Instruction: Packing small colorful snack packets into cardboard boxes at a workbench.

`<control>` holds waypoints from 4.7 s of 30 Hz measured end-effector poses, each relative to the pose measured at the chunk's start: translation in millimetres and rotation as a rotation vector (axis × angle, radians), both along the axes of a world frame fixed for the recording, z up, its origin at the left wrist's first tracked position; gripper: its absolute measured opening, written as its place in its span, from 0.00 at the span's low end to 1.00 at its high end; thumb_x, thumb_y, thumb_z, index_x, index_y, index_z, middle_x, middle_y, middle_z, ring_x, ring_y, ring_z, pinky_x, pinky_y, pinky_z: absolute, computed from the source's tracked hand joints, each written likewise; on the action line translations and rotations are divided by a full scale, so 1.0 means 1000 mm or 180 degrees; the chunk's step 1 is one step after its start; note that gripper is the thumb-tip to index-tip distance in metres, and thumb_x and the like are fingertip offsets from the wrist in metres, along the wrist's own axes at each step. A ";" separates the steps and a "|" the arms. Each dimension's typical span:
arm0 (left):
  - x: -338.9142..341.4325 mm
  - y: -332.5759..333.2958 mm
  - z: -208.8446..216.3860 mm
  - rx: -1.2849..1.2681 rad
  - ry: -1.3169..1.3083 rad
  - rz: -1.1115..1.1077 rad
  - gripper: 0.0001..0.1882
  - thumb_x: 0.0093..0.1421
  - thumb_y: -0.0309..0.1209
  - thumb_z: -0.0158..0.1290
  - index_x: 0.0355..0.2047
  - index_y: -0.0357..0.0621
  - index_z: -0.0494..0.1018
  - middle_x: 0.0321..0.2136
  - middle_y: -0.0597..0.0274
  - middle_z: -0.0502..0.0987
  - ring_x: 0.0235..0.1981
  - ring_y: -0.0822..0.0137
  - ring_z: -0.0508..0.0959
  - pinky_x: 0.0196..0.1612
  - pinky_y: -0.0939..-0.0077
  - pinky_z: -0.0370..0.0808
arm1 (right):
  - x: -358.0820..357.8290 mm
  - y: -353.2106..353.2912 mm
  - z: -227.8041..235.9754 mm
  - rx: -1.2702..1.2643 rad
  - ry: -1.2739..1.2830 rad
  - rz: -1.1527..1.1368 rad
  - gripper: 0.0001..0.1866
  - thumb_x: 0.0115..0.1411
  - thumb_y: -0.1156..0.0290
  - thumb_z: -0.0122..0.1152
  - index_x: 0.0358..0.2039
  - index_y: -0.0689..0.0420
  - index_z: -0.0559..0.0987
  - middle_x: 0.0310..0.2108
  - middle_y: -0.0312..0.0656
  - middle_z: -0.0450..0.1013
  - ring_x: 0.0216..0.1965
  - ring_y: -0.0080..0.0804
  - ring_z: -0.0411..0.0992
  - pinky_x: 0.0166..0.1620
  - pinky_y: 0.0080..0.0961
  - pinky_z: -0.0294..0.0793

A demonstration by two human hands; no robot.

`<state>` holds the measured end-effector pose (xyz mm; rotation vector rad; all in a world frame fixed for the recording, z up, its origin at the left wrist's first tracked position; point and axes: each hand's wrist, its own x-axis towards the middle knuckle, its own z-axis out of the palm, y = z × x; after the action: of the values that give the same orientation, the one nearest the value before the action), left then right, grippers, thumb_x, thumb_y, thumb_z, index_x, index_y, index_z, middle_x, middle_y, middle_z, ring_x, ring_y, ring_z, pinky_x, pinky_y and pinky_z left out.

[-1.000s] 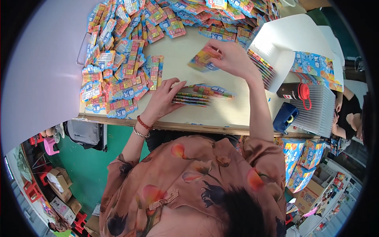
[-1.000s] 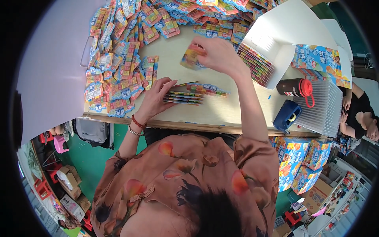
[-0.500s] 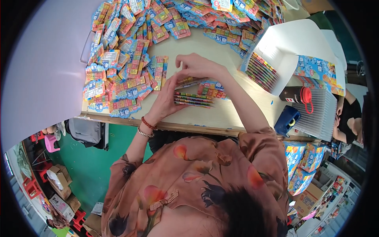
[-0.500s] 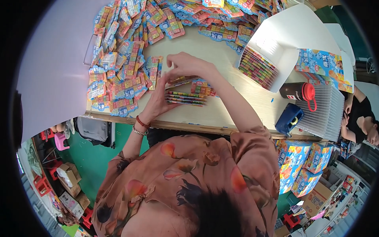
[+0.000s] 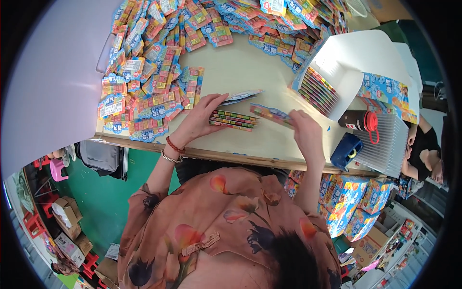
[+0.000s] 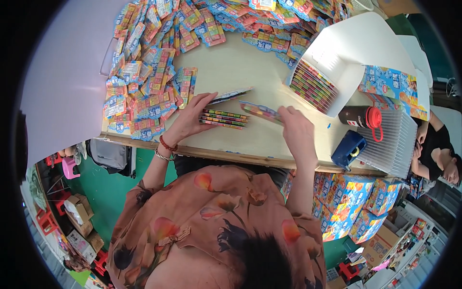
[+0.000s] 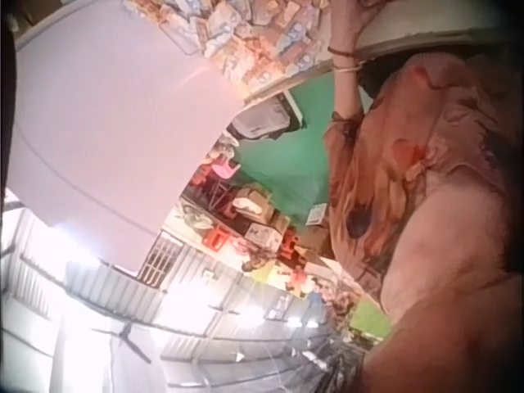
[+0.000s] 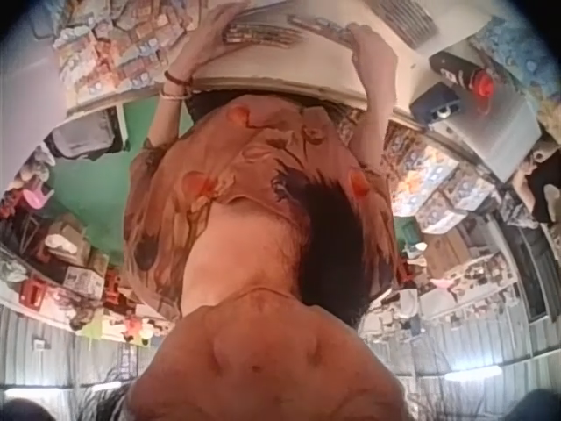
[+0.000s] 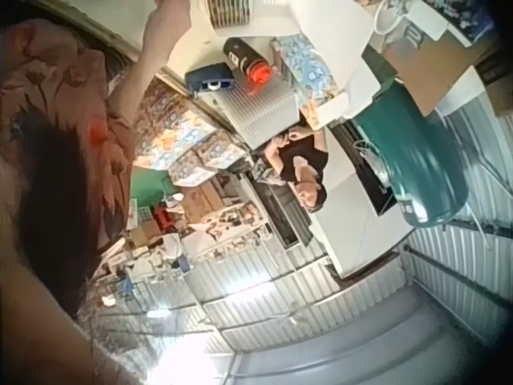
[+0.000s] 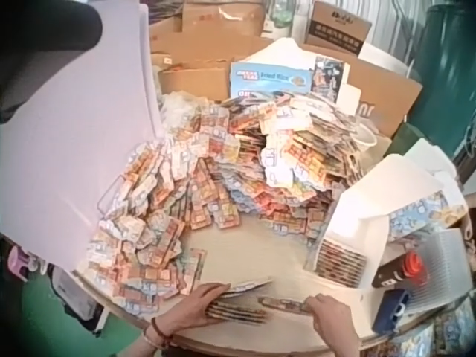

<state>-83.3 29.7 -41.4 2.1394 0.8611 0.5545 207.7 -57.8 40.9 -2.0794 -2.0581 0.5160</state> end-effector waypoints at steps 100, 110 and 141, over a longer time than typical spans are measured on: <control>-0.018 -0.037 -0.019 -0.0623 -0.0877 0.0630 0.48 0.40 0.31 0.72 0.58 0.42 0.56 0.50 0.53 0.61 0.52 0.59 0.69 0.56 0.69 0.69 | -0.042 0.173 -0.095 -0.0516 0.1013 0.2063 0.17 0.43 0.66 0.70 0.32 0.57 0.76 0.38 0.43 0.69 0.45 0.41 0.67 0.47 0.33 0.69; -0.014 -0.004 -0.016 -0.0261 -0.0187 0.0274 0.66 0.36 0.45 0.73 0.68 0.44 0.40 0.66 0.43 0.41 0.68 0.46 0.45 0.66 0.57 0.54 | -0.048 0.123 -0.107 -0.0163 0.2489 0.0036 0.21 0.56 0.70 0.62 0.51 0.55 0.73 0.34 0.39 0.72 0.30 0.23 0.70 0.33 0.21 0.72; -0.018 -0.025 -0.024 -0.0360 -0.0718 0.0455 0.53 0.35 0.35 0.74 0.59 0.43 0.55 0.54 0.51 0.57 0.57 0.58 0.63 0.58 0.67 0.66 | -0.061 0.166 -0.092 -0.1737 0.1529 0.0060 0.21 0.50 0.54 0.68 0.20 0.62 0.78 0.17 0.42 0.74 0.16 0.26 0.74 0.20 0.24 0.74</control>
<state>-101.2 4.9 -65.7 1.8812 0.9001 0.7847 147.1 108.5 -51.6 -1.9062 -1.7783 1.5509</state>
